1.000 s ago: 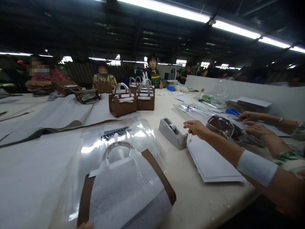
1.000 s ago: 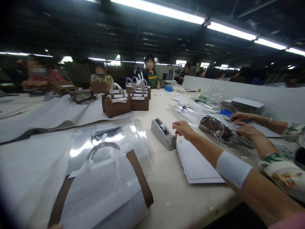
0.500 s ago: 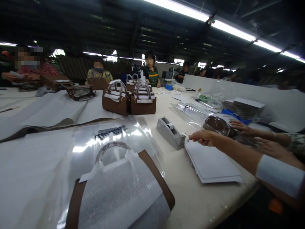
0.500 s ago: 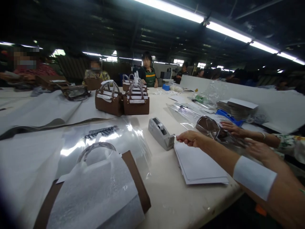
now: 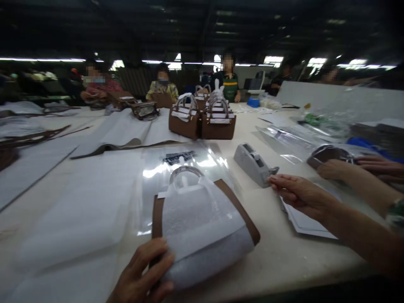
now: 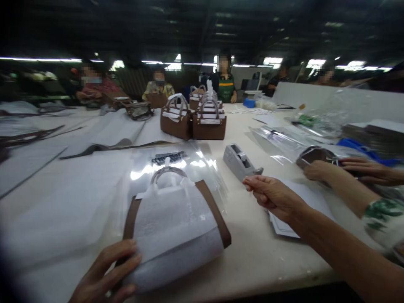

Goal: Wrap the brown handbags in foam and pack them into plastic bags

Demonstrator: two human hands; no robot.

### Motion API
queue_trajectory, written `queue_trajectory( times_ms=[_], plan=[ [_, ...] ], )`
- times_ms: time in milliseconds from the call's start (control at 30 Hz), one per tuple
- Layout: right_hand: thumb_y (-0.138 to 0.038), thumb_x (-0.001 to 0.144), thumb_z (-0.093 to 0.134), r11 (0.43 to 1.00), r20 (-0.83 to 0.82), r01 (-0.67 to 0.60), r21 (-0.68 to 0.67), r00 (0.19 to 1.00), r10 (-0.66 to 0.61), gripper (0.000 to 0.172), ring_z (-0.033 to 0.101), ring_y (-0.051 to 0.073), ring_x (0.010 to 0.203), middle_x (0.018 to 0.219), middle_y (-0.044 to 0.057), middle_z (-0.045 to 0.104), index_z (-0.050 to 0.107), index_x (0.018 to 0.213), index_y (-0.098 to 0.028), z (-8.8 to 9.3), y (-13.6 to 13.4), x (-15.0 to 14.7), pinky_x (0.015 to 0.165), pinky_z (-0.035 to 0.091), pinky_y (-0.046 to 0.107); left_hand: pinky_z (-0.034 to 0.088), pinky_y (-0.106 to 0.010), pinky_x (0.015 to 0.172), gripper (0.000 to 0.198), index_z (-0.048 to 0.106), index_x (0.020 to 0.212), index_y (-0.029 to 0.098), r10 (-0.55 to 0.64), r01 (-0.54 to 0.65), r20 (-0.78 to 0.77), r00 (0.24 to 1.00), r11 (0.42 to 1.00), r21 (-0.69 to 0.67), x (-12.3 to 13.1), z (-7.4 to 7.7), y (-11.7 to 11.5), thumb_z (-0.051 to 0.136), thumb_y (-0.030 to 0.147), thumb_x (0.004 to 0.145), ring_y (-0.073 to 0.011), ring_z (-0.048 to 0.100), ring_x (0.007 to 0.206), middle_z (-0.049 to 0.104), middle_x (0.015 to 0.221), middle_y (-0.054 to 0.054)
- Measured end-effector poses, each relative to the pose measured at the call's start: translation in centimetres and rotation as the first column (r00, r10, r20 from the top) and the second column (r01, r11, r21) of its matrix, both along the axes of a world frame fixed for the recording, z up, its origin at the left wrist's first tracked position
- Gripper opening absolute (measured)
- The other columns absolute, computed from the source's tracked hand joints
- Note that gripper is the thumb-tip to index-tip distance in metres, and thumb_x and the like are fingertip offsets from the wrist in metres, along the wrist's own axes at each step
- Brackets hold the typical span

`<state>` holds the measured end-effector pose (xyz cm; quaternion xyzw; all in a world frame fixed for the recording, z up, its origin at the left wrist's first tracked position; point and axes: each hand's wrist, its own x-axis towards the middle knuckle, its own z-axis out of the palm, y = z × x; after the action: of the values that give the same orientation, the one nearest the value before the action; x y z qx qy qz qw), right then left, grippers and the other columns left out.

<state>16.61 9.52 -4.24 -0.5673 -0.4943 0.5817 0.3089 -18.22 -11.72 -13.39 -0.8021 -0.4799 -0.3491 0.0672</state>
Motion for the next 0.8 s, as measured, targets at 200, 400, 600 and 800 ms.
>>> queue_trajectory(
  times_ms=[200,400,600,800],
  plan=[
    [-0.037,0.069,0.069,0.825,-0.387,-0.497,-0.27,0.84,0.379,0.03,0.031,-0.004,0.034,0.075,-0.001,0.057,0.061,0.087,-0.015,2.5,-10.2,-10.8,0.031,0.015,0.012,0.047,-0.034,0.091,0.029,0.054,0.11,0.018,-0.004,0.006,0.035,0.999,0.998,-0.067,1.1,1.7,-0.7,0.052,0.029,0.084,-0.0235,0.044,0.114,0.034,0.129,-0.014],
    [-0.035,0.07,0.067,0.791,-0.345,-0.486,-0.372,0.863,0.368,0.026,0.035,-0.002,0.034,0.074,0.0,0.06,0.061,0.081,-0.012,-0.4,-12.9,-15.3,0.03,0.017,0.011,0.047,-0.037,0.089,0.03,0.053,0.109,0.017,-0.049,0.051,0.077,0.996,0.999,-0.013,1.0,1.4,-0.6,0.053,0.032,0.083,-0.0248,0.042,0.115,0.019,0.141,-0.014],
    [-0.041,0.075,0.06,0.766,-0.189,-0.424,-0.483,0.905,0.382,0.026,0.03,0.001,0.026,0.044,-0.004,0.05,0.058,0.074,-0.015,-1.1,-13.8,-15.5,0.029,0.017,0.013,0.045,-0.037,0.087,0.026,0.057,0.102,0.016,-0.117,0.117,0.002,0.993,0.993,-0.001,0.6,2.0,0.5,0.055,0.032,0.081,-0.0227,0.044,0.108,0.043,0.132,-0.011],
    [-0.04,0.069,0.063,0.765,-0.185,-0.39,-0.512,0.92,0.345,0.029,0.034,0.0,0.027,0.061,0.0,0.06,0.059,0.077,-0.013,-0.4,-14.9,-15.4,0.028,0.021,0.013,0.042,-0.035,0.085,0.02,0.059,0.093,0.017,-0.155,0.155,0.002,0.988,0.986,-0.07,0.7,2.9,1.1,0.058,0.029,0.077,-0.0206,0.046,0.1,0.059,0.116,-0.001]
  ],
)
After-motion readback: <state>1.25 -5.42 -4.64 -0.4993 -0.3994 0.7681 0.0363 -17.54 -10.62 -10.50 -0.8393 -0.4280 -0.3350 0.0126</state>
